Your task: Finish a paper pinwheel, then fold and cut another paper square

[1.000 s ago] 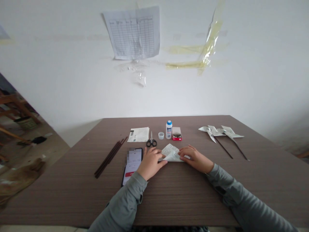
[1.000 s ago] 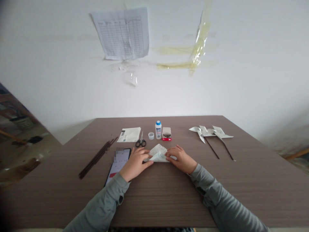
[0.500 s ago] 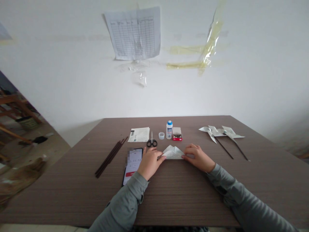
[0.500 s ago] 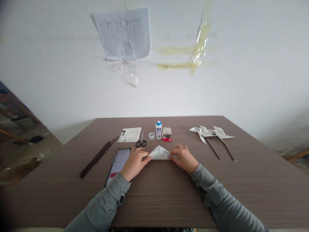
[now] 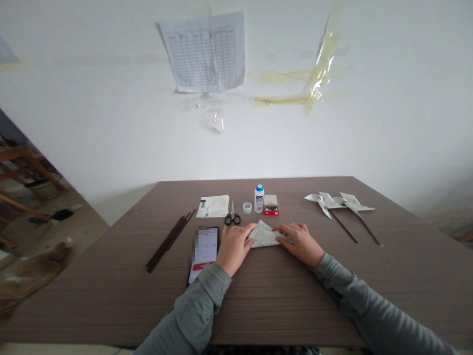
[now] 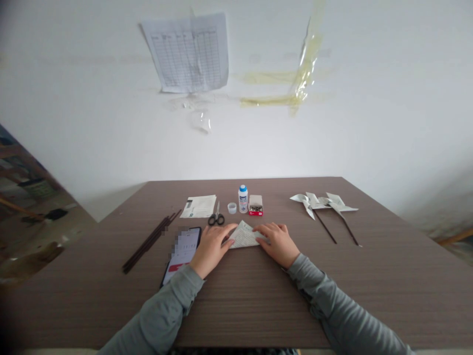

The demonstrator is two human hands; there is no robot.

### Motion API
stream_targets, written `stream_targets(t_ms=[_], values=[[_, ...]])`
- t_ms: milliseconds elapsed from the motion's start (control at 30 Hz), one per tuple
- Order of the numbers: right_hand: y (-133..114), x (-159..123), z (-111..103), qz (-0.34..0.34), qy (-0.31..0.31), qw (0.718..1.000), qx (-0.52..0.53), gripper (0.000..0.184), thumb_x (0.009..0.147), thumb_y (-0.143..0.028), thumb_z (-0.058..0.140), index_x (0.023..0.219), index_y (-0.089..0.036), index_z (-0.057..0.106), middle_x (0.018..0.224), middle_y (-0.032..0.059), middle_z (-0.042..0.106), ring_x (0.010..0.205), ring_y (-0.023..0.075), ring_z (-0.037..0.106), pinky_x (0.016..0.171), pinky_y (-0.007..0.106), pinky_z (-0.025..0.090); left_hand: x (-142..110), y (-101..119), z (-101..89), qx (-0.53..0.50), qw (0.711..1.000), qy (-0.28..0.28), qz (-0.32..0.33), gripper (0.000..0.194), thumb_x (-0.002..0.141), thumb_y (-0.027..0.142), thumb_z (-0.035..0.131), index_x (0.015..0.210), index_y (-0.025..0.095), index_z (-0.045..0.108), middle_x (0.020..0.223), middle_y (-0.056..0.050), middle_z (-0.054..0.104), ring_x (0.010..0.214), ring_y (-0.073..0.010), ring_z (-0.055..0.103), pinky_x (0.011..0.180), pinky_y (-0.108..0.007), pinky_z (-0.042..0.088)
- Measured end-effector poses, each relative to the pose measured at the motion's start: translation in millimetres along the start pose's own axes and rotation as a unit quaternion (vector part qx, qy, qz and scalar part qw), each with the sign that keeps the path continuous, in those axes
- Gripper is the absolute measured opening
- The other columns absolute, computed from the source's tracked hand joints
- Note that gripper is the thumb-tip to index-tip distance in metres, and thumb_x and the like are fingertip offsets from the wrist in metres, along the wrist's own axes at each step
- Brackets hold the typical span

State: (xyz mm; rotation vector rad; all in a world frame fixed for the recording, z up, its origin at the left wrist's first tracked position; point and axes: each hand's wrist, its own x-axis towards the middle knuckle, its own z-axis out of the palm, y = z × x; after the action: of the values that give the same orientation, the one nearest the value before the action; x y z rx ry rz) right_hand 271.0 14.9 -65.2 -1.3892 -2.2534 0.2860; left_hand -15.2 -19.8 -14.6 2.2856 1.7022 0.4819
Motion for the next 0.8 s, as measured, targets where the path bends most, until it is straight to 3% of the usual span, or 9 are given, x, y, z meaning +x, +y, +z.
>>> stream_targets(t_ms=[100, 233, 567, 800], values=[[-3, -2, 1, -0.008, -0.005, 1.0, -0.025, 0.031, 0.122, -0.027, 0.073, 0.138, -0.035, 0.098, 0.132, 0.0093, 0.097, 0.128, 0.0347, 0.09, 0.122, 0.057, 0.064, 2, -3, 6.4, 0.017, 1.0, 0.014, 0.009, 0.043, 0.124, 0.018, 0.076, 0.159, 0.034, 0.093, 0.144, -0.01, 0.095, 0.148, -0.0371, 0.081, 0.148, -0.068, 0.049], [-1, -3, 3, -0.018, -0.004, 0.999, -0.043, 0.036, 0.124, -0.028, 0.068, 0.138, -0.034, 0.1, 0.131, 0.011, 0.099, 0.125, 0.0344, 0.091, 0.117, 0.055, 0.063, 3, -8, 12.1, 0.022, 0.999, 0.025, 0.026, 0.029, 0.125, 0.025, 0.079, 0.141, 0.034, 0.102, 0.128, -0.01, 0.092, 0.139, -0.0369, 0.081, 0.144, -0.07, 0.051], [-7, -6, -2, -0.017, 0.004, 0.998, -0.065, 0.036, 0.118, -0.028, 0.077, 0.145, -0.033, 0.101, 0.135, 0.0121, 0.098, 0.126, 0.0344, 0.092, 0.121, 0.057, 0.06, 2, -2, 12.4, 0.043, 0.999, 0.024, 0.009, 0.03, 0.123, 0.025, 0.083, 0.144, 0.036, 0.102, 0.129, -0.009, 0.092, 0.142, -0.0368, 0.082, 0.151, -0.078, 0.043], [-7, -6, -1, -0.017, 0.006, 0.997, -0.078, 0.036, 0.117, -0.027, 0.078, 0.144, -0.034, 0.101, 0.135, 0.0121, 0.098, 0.125, 0.0344, 0.091, 0.12, 0.056, 0.06, 3, -1, 15.0, 0.065, 0.997, 0.044, 0.02, 0.028, 0.124, 0.026, 0.081, 0.137, 0.036, 0.104, 0.126, -0.01, 0.092, 0.14, -0.0375, 0.08, 0.15, -0.08, 0.045]])
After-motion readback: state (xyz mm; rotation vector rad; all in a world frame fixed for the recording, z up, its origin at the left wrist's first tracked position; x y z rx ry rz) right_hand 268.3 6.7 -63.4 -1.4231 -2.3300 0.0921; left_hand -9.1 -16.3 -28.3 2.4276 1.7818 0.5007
